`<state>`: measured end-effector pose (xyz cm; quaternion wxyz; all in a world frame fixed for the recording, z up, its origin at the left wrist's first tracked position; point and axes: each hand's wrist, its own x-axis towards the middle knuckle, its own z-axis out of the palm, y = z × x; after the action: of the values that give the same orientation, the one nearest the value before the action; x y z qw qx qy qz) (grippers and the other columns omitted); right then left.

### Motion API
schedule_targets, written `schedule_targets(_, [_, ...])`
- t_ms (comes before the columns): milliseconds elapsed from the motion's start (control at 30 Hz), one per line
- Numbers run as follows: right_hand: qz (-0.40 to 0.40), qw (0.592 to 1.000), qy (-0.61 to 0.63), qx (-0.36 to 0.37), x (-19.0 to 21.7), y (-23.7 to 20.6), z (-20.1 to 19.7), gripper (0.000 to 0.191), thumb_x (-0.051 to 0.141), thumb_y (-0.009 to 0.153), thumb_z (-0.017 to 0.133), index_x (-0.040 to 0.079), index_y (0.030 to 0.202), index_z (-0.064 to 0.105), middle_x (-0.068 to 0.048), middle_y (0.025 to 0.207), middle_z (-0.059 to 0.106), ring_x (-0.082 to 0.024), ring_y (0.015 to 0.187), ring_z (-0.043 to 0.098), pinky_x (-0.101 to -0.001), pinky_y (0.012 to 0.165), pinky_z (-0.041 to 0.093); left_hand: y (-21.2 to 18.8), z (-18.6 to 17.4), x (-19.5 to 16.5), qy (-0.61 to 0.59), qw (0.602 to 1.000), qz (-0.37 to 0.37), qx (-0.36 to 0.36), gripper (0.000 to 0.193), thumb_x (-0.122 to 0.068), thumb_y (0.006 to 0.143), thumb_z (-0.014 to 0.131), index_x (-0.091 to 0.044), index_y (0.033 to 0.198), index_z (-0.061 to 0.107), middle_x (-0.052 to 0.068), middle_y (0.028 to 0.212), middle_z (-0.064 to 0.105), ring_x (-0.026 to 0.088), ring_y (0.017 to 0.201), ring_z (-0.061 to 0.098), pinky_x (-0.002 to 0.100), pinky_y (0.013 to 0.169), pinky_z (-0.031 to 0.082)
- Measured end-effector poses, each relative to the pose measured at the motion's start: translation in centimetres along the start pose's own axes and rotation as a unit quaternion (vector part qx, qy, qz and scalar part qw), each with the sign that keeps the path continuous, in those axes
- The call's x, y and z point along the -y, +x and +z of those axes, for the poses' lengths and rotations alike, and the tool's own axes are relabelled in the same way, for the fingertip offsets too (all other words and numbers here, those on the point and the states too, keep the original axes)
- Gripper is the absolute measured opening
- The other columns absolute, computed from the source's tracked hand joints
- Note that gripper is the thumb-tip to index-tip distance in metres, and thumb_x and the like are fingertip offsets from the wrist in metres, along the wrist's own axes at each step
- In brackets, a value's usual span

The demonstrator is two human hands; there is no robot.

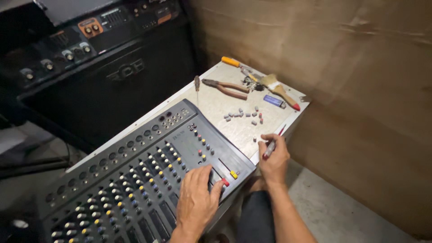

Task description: The person removes knobs from an audio mixing console and reattaches them, working with a small screwdriver-like tool. Loose knobs lie on the workbench beside the console, and the person repeatedly picks up a knob, fits it onto a rotary control or fader, and presses or tightens it in place.

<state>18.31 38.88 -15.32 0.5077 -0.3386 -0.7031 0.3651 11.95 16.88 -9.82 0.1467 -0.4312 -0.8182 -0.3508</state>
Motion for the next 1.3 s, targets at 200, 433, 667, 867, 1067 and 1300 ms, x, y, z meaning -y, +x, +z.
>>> schedule_targets(200, [-0.029, 0.987, -0.117, 0.11, 0.8, 2.7, 1.1, 0.031, 0.016, 0.079, 0.082, 0.008, 0.104, 0.066, -0.016, 0.094, 0.072, -0.037, 0.086, 0.068, -0.0455, 0.076, 0.053, 0.2, -0.3, -0.2, -0.034, 0.999, -0.033, 0.008, 0.043, -0.025, 0.083, 0.077, -0.002, 0.117, 0.066, 0.015, 0.114, 0.069, 0.036, 0.112, 0.06, 0.046, 0.099, 0.046])
schedule_targets(433, [-0.051, 0.979, -0.13, 0.151, 0.3, 3.2, 1.7, 0.025, 0.012, 0.084, 0.078, 0.009, 0.106, 0.066, -0.016, 0.092, 0.074, -0.037, 0.083, 0.071, -0.0452, 0.075, 0.054, 0.1, -0.2, -0.2, -0.03, 0.999, -0.019, -0.003, 0.042, -0.022, 0.083, 0.077, 0.0, 0.117, 0.066, 0.017, 0.115, 0.069, 0.037, 0.114, 0.06, 0.046, 0.101, 0.046])
schedule_targets(667, [-0.086, 0.989, 0.005, 0.116, 4.4, 0.1, 0.1, 0.02, 0.009, 0.092, 0.078, 0.005, 0.107, 0.065, -0.012, 0.095, 0.077, -0.021, 0.086, 0.076, -0.0333, 0.078, 0.058, -0.3, -0.5, -0.3, -0.061, 0.997, -0.048, -0.025, 0.038, -0.022, 0.084, 0.077, -0.001, 0.114, 0.068, 0.017, 0.114, 0.07, 0.037, 0.112, 0.062, 0.045, 0.101, 0.048])
schedule_targets(867, [-0.06, 0.973, 0.102, 0.196, 9.6, -5.7, 1.4, 0.027, 0.009, 0.09, 0.08, 0.003, 0.111, 0.064, -0.009, 0.094, 0.075, -0.015, 0.083, 0.069, -0.0294, 0.076, 0.056, -0.4, -0.5, 0.3, -0.142, 0.977, -0.158, -0.033, 0.04, -0.018, 0.091, 0.07, -0.004, 0.127, 0.063, 0.016, 0.107, 0.07, 0.035, 0.106, 0.065, 0.044, 0.095, 0.051])
schedule_targets(1067, [-0.042, 0.957, 0.078, 0.276, 11.0, -8.3, 2.8, 0.029, 0.008, 0.088, 0.081, 0.004, 0.111, 0.064, -0.007, 0.091, 0.074, -0.011, 0.079, 0.067, -0.0278, 0.073, 0.056, -0.8, -0.8, 1.4, -0.163, 0.97, -0.16, -0.088, 0.039, 0.0, 0.086, 0.057, -0.006, 0.124, 0.064, 0.016, 0.108, 0.072, 0.038, 0.105, 0.066, 0.046, 0.094, 0.053])
schedule_targets(1300, [-0.002, 0.954, 0.119, 0.275, 9.4, -8.9, 3.3, 0.028, 0.008, 0.091, 0.078, 0.004, 0.114, 0.062, -0.005, 0.097, 0.073, -0.01, 0.087, 0.067, -0.0256, 0.078, 0.056, -1.2, -1.2, 1.8, -0.171, 0.965, -0.159, -0.12, 0.027, -0.006, 0.085, 0.061, -0.006, 0.111, 0.067, 0.017, 0.107, 0.073, 0.04, 0.104, 0.067, 0.047, 0.093, 0.053])
